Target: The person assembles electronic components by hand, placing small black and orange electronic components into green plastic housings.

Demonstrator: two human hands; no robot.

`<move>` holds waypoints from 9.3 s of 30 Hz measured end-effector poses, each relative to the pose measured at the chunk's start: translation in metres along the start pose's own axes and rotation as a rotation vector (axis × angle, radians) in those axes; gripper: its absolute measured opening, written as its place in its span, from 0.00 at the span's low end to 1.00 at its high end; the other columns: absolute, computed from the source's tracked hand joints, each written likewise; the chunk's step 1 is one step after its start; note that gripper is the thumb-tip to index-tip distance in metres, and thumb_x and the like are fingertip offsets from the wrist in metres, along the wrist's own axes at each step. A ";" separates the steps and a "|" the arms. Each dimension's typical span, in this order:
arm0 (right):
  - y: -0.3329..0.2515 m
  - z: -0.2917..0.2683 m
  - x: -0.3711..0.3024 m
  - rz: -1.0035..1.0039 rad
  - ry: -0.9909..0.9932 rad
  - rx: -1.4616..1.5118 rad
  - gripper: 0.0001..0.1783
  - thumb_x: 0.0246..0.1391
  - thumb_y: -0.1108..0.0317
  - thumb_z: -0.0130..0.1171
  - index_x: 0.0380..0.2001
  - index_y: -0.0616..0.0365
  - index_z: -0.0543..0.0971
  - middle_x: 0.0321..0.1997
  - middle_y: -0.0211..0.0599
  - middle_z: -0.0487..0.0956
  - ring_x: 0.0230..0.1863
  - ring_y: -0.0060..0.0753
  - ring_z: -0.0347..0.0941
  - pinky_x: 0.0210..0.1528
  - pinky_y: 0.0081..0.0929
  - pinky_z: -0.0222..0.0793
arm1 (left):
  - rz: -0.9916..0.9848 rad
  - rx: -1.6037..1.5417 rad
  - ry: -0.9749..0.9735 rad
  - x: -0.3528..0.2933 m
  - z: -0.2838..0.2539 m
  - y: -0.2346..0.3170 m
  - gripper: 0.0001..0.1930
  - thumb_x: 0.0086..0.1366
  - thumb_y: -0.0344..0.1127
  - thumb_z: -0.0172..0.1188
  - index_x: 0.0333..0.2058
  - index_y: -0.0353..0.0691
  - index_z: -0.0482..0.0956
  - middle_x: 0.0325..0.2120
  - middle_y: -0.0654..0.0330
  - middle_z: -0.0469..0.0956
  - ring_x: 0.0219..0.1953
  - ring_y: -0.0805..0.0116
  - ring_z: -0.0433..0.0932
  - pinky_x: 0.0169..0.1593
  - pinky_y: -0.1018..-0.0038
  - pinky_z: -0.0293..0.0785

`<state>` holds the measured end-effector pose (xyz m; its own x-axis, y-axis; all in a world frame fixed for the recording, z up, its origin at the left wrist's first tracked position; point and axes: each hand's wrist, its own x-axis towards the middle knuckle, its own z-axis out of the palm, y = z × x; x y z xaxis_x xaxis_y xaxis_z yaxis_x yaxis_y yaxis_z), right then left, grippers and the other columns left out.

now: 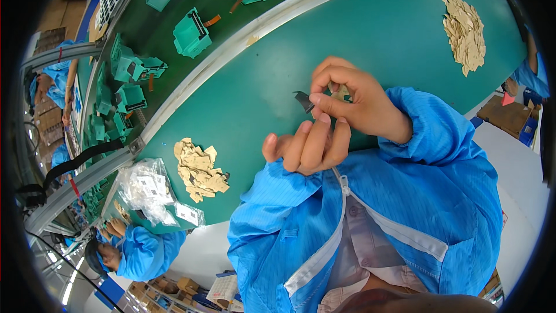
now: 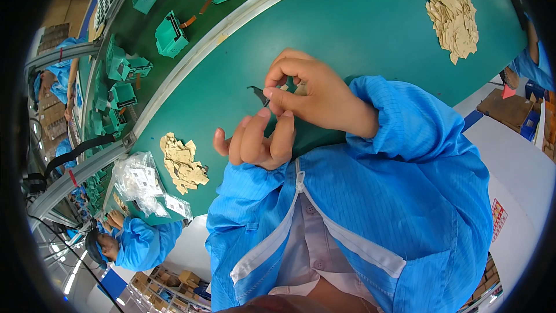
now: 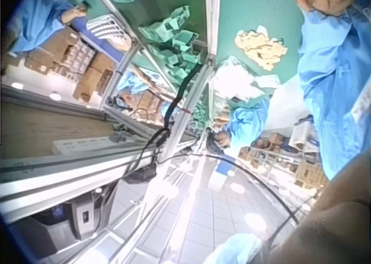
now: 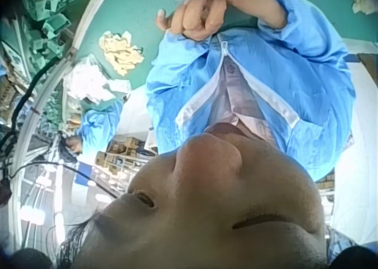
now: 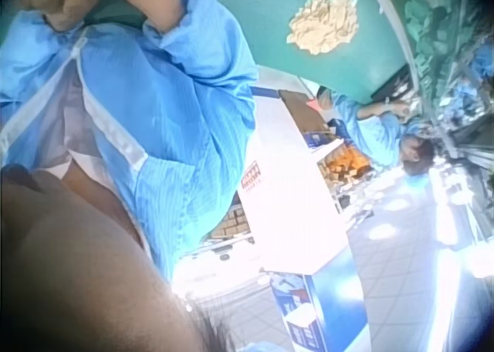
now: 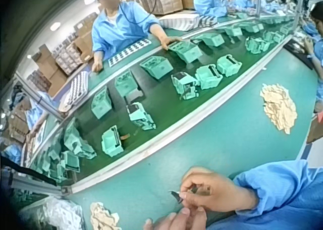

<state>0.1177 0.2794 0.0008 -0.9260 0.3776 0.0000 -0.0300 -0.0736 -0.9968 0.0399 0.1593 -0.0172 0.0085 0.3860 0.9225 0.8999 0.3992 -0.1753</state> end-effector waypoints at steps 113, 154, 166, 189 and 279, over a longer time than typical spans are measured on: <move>0.009 -0.055 0.019 0.132 -0.070 -0.012 0.08 0.57 0.80 0.56 0.30 0.57 0.68 0.40 0.35 0.74 0.39 0.19 0.70 0.43 0.20 0.71 | -1.538 -1.074 -0.939 0.039 0.013 -0.017 0.19 0.54 0.21 0.68 0.46 0.36 0.79 0.36 0.62 0.78 0.38 0.76 0.78 0.42 0.79 0.75; -0.001 -0.062 0.027 0.143 -0.093 -0.060 0.10 0.55 0.79 0.59 0.29 0.57 0.68 0.38 0.32 0.74 0.37 0.18 0.70 0.39 0.19 0.71 | -1.553 -1.101 -0.902 0.047 0.019 -0.019 0.14 0.55 0.20 0.67 0.41 0.36 0.82 0.33 0.65 0.76 0.36 0.78 0.74 0.41 0.82 0.70; -0.011 -0.076 0.029 0.273 -0.217 0.190 0.05 0.59 0.75 0.60 0.34 0.57 0.73 0.34 0.26 0.75 0.34 0.15 0.69 0.36 0.16 0.67 | -1.506 -1.260 -0.810 0.046 0.020 -0.024 0.13 0.53 0.18 0.65 0.39 0.34 0.81 0.33 0.62 0.76 0.35 0.76 0.74 0.41 0.80 0.69; -0.023 -0.085 0.015 0.289 -0.218 0.331 0.09 0.55 0.65 0.60 0.28 0.61 0.77 0.21 0.31 0.78 0.22 0.19 0.73 0.24 0.22 0.66 | -1.550 -1.604 -0.586 0.027 0.024 -0.010 0.15 0.45 0.32 0.69 0.35 0.40 0.81 0.30 0.55 0.70 0.31 0.70 0.69 0.38 0.77 0.65; -0.019 -0.104 0.019 0.432 -0.428 0.374 0.21 0.70 0.55 0.49 0.26 0.57 0.72 0.21 0.20 0.60 0.25 0.12 0.53 0.27 0.21 0.50 | -1.417 -1.958 -0.385 0.018 0.039 0.008 0.15 0.54 0.34 0.63 0.43 0.46 0.76 0.38 0.55 0.67 0.39 0.62 0.72 0.43 0.66 0.75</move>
<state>0.1394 0.3839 0.0116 -0.9485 -0.1465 -0.2808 0.3164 -0.4758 -0.8207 0.0299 0.2015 -0.0156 -0.5311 0.8462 0.0447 -0.4942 -0.3521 0.7949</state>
